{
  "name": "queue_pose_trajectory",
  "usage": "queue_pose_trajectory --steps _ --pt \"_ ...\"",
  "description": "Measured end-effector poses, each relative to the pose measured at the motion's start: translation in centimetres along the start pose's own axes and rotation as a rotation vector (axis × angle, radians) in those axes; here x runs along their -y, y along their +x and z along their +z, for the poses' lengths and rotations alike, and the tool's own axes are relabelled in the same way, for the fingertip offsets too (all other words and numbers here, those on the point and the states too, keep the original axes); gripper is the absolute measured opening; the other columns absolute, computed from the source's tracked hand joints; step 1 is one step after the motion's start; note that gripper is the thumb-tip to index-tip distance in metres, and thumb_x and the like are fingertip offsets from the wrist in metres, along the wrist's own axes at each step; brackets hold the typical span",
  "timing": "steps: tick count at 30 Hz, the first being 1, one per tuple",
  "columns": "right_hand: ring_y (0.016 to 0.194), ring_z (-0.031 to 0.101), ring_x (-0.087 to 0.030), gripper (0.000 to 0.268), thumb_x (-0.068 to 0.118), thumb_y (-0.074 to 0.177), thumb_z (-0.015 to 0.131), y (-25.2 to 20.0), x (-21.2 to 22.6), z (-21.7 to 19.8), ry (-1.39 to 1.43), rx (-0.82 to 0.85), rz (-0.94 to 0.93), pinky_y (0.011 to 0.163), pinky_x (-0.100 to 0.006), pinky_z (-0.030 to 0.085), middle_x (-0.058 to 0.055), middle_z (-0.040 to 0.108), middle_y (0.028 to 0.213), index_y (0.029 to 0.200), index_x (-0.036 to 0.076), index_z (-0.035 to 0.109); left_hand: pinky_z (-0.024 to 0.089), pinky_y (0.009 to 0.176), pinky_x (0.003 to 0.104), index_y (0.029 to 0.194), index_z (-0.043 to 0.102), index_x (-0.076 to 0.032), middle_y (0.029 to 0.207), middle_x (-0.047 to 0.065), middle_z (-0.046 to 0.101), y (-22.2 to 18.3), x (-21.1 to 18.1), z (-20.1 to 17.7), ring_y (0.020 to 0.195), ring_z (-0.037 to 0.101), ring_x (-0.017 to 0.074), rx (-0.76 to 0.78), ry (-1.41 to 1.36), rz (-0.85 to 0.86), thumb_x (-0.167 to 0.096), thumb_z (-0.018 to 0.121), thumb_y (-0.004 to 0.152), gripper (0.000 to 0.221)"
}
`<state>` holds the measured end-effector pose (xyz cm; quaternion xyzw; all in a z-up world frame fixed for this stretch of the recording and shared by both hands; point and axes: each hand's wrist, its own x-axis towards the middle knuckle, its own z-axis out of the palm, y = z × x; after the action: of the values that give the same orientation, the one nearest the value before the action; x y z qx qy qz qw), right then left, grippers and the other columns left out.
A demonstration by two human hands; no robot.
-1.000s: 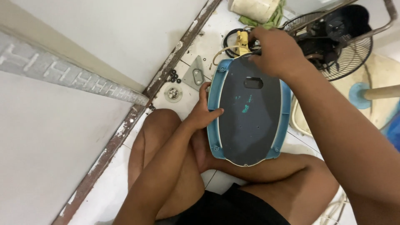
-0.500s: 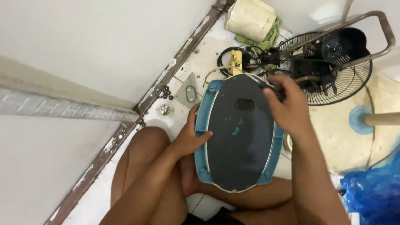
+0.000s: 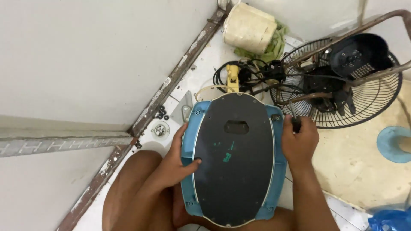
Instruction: Securing multiple screws into the base of a blue electronic device using a manual screwdriver.
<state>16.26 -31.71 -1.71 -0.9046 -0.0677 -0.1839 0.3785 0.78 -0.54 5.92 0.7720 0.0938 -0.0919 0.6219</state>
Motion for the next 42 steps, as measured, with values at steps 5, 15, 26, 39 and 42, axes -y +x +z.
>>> queue_pose_trajectory --steps 5,15,26,39,42 --pt "0.066 0.062 -0.043 0.039 0.029 0.102 0.082 0.2 0.5 1.0 0.032 0.071 0.158 0.061 -0.05 0.044 -0.015 0.054 0.062 0.076 0.007 0.061 0.033 0.113 0.068 0.161 0.015 -0.006 0.161 0.036 0.012 1.2 -2.3 -0.1 0.147 0.02 0.0588 0.003 0.243 0.041 -0.009 0.08 0.073 0.11" --pt "0.053 0.056 -0.024 0.038 0.03 0.101 0.08 0.7 1.1 1.3 0.197 0.152 0.3 0.053 -0.038 0.039 -0.011 0.051 0.051 0.073 0.009 0.063 0.044 0.099 0.052 0.133 0.068 -0.018 0.119 0.007 0.067 10.1 -5.5 3.1 0.118 0.062 0.0307 -0.323 1.004 0.364 -0.029 0.071 0.096 0.039" --pt "0.051 0.051 -0.018 0.039 0.024 0.103 0.077 0.8 1.7 0.9 0.295 0.15 0.31 0.05 -0.033 0.037 -0.005 0.049 0.051 0.071 0.011 0.06 0.054 0.074 0.037 0.1 0.081 -0.012 0.094 0.008 0.072 12.5 -5.9 2.9 0.085 0.072 0.0284 -0.383 1.013 0.563 -0.011 0.07 0.097 0.011" --pt "0.058 0.047 -0.023 0.034 0.018 0.106 0.082 0.0 -0.6 1.2 0.216 0.132 0.18 0.057 -0.038 0.037 -0.01 0.049 0.06 0.081 0.008 0.061 0.058 0.08 0.045 0.118 0.071 -0.005 0.098 0.019 0.073 6.4 -1.2 -5.9 0.093 0.072 0.0409 -0.525 0.592 0.333 0.006 0.073 0.092 0.029" --pt "0.058 0.049 -0.022 0.038 0.017 0.11 0.082 -0.1 -1.7 1.3 0.196 0.138 0.155 0.057 -0.036 0.038 -0.008 0.049 0.061 0.08 0.009 0.059 0.057 0.078 0.049 0.116 0.074 -0.01 0.096 0.014 0.074 4.1 5.0 -9.0 0.091 0.073 0.0369 -0.485 0.581 0.011 -0.001 0.077 0.088 0.029"
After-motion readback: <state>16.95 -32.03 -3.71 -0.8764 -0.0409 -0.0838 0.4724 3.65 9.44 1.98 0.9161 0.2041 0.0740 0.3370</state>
